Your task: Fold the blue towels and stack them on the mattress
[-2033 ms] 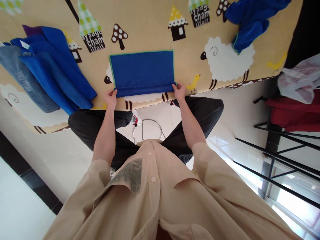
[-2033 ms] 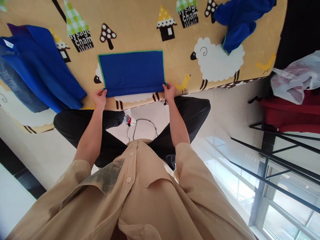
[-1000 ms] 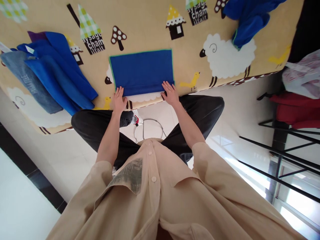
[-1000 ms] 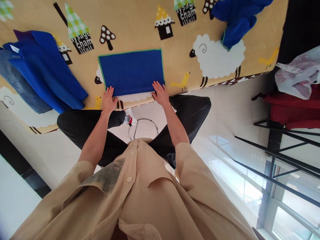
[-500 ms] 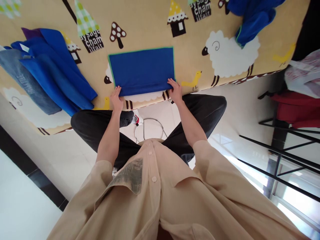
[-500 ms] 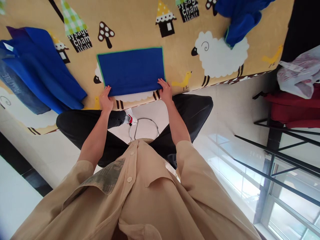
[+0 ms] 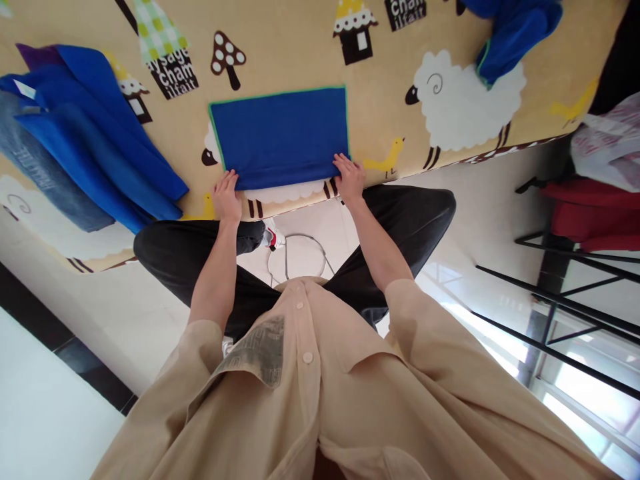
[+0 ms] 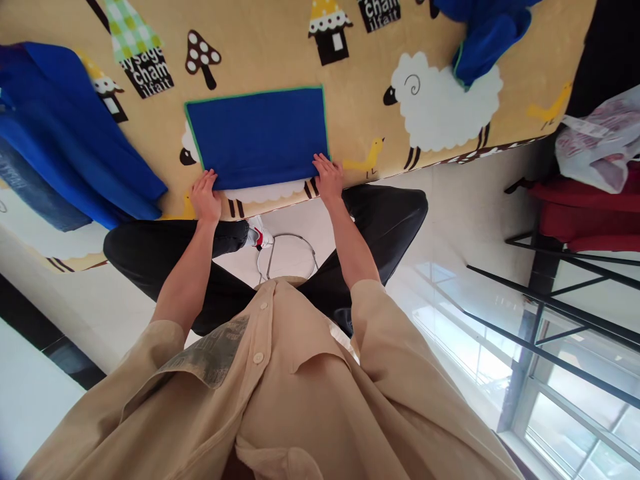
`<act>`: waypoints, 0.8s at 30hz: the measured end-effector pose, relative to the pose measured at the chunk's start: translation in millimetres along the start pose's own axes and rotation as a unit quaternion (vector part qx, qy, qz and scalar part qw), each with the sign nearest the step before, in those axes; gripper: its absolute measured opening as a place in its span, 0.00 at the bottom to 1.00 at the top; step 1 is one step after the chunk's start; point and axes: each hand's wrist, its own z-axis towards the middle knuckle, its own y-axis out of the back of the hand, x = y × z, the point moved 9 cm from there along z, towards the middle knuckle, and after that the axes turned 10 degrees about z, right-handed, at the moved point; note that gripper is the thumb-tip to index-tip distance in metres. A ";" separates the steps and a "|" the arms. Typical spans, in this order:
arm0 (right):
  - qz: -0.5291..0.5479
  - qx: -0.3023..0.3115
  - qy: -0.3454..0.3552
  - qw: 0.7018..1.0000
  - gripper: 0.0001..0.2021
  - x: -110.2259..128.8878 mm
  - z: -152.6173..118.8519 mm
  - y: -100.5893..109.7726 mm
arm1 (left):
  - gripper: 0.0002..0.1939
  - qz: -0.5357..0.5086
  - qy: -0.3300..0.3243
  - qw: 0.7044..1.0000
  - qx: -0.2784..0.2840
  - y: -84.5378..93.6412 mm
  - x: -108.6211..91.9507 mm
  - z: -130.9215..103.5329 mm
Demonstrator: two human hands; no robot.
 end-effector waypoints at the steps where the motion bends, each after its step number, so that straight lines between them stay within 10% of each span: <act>1: 0.004 -0.006 -0.003 1.000 0.27 -2.1 1.5 1.0 | 0.30 -0.003 0.001 1.000 -0.002 0.6 1.1 1.3; 17: 0.160 -0.069 -0.055 0.983 0.07 -21.7 20.7 36.9 | 0.09 -0.075 0.069 0.989 -0.108 19.1 29.2 19.6; 24: 0.181 -0.107 -0.106 0.972 0.21 -41.5 24.5 37.7 | 0.14 -0.079 0.123 0.980 -0.136 21.0 40.2 20.1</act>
